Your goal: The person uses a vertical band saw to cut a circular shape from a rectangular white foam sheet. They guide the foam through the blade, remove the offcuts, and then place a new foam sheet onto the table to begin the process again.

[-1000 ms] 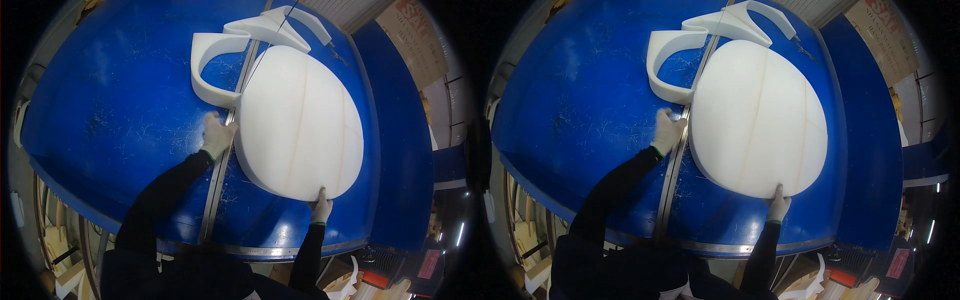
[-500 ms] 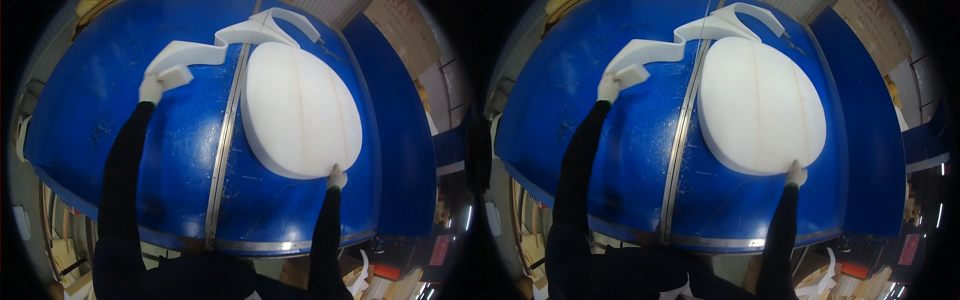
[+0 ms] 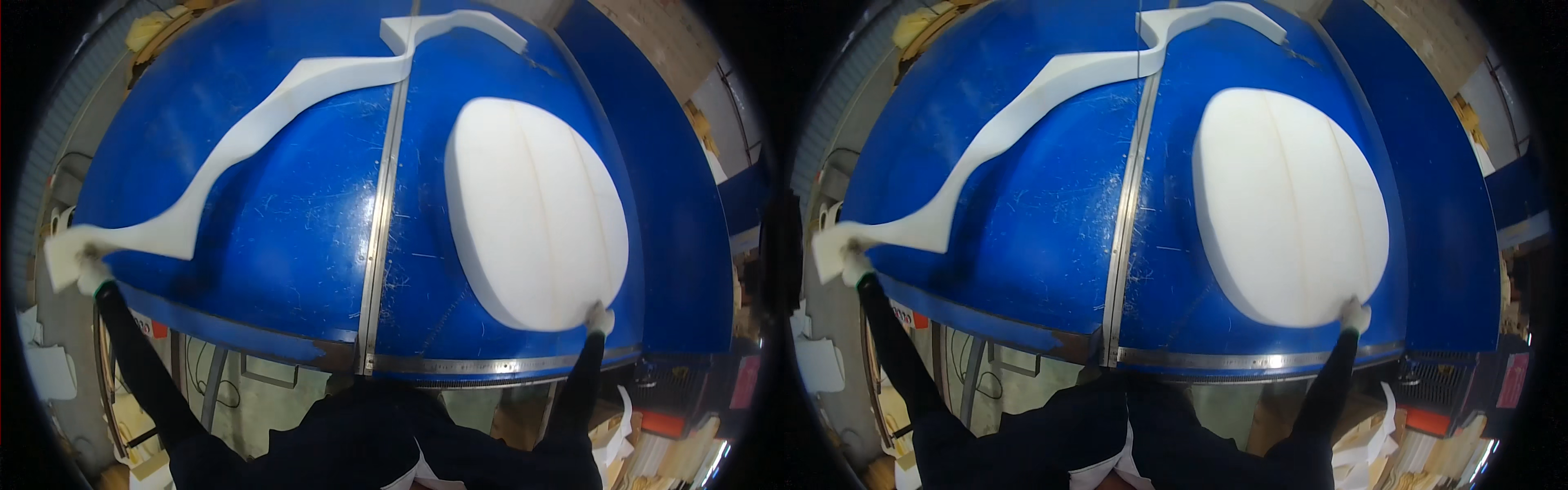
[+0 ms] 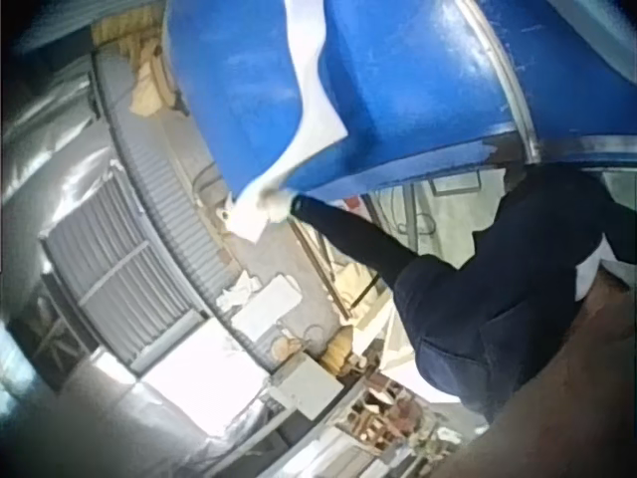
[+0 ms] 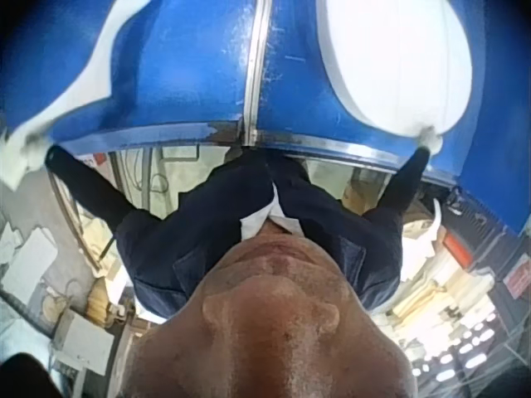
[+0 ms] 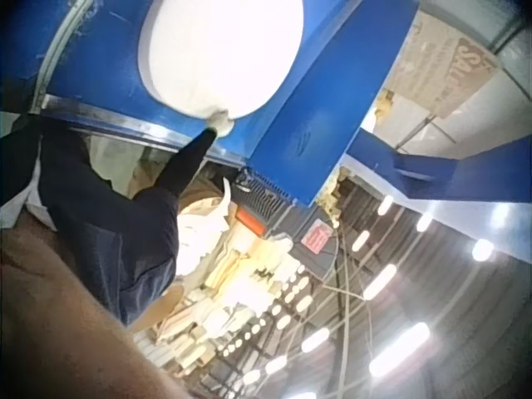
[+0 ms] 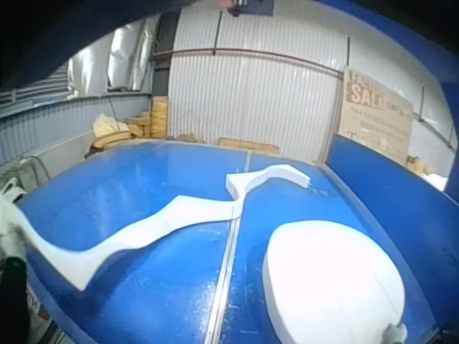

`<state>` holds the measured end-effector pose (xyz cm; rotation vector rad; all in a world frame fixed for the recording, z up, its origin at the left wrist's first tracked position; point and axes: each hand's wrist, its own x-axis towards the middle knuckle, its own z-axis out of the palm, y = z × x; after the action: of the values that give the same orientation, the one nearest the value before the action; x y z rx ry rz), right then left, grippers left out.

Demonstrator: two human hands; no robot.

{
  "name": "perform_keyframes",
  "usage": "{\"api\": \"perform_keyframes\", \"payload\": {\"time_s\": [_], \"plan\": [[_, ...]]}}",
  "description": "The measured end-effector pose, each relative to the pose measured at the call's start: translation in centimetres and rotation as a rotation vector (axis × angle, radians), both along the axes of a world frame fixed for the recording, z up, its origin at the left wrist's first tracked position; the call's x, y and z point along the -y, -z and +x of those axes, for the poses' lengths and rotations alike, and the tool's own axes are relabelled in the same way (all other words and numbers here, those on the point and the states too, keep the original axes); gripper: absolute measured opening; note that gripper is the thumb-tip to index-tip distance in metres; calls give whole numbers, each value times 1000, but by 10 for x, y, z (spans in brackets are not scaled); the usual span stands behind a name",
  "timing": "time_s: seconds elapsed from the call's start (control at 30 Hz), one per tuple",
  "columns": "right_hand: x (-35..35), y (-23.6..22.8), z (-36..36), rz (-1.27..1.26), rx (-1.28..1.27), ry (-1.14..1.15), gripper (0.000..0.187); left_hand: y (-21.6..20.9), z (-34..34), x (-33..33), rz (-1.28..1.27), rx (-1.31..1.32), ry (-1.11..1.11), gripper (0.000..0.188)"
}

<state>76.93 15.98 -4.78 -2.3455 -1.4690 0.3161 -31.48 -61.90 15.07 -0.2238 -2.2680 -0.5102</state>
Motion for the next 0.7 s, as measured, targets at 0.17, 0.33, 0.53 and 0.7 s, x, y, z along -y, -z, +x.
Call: {"api": "perform_keyframes", "payload": {"time_s": [0.17, 0.33, 0.53, 0.7], "plan": [[123, -71, -95, 406, 75, -44, 51, -87, 111, 115, 1370, -93, 641, 35], [227, -98, -272, 307, -761, -491, 45, -94, 265, -66, 988, 227, 946, 33], [274, -142, -389, 517, 178, -1066, 96, -70, 373, -223, 192, 362, 1347, 37], [227, -90, -297, 279, 638, -565, 79, -35, 387, -280, -100, 431, 1672, 36]]}}
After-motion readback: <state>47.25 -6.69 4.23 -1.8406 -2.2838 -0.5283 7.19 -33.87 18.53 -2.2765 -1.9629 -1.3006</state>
